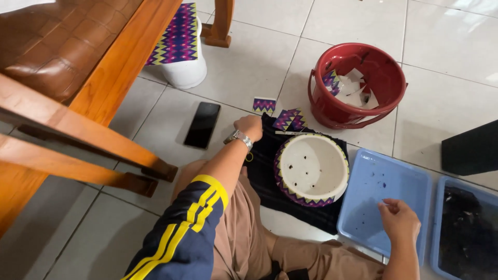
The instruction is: Cutting small patterned decorative pieces and applying them to the rim of a white bowl after dipping them in liquid.
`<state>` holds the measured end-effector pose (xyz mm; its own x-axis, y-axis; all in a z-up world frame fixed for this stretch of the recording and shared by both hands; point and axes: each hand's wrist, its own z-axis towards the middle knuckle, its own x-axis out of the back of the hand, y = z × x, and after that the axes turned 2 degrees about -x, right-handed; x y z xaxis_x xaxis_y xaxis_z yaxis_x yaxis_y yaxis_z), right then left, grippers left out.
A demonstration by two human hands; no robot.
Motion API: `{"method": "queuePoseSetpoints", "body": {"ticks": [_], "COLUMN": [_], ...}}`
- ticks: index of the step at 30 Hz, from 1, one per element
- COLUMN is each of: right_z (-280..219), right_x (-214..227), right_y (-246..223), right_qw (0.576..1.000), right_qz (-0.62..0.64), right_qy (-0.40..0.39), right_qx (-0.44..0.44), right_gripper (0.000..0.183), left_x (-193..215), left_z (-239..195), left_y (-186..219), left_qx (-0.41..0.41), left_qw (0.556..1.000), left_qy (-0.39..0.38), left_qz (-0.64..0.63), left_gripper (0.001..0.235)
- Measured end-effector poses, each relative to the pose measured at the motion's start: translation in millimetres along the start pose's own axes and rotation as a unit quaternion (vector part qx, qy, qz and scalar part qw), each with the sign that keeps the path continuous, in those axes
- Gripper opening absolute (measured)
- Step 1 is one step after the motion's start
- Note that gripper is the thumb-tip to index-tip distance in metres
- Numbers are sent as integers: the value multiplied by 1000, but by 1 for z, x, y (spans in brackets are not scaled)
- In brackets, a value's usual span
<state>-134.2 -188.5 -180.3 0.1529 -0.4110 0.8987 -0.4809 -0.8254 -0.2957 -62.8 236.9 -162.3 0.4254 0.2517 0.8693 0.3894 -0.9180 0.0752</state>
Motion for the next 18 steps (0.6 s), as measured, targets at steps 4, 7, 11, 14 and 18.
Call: {"method": "queuePoseSetpoints", "body": {"ticks": [4,7,11,14,18], "right_z": [-12,-18,-17,1,-20], "right_x": [6,9,7,-11,3], "right_y": [-12,-21,-18,7,-10], "right_qw": [999,998,998,993,990], "right_qz": [41,49,49,54,96], "right_qy": [7,3,-2,66,76], "right_qx": [33,30,45,84,67], "right_gripper": [27,27,29,19,16], "left_x": [-22,-29,-28,-23,-42], "left_z": [20,29,36,24,53], "left_y": [20,37,48,49,46], "left_qx": [-110,-134,-66,-78,-66], "left_qw": [978,958,979,955,946], "left_qy": [170,245,186,260,280], "left_qz": [-43,-63,-56,-117,-148], "left_gripper": [29,30,65,48,48]}}
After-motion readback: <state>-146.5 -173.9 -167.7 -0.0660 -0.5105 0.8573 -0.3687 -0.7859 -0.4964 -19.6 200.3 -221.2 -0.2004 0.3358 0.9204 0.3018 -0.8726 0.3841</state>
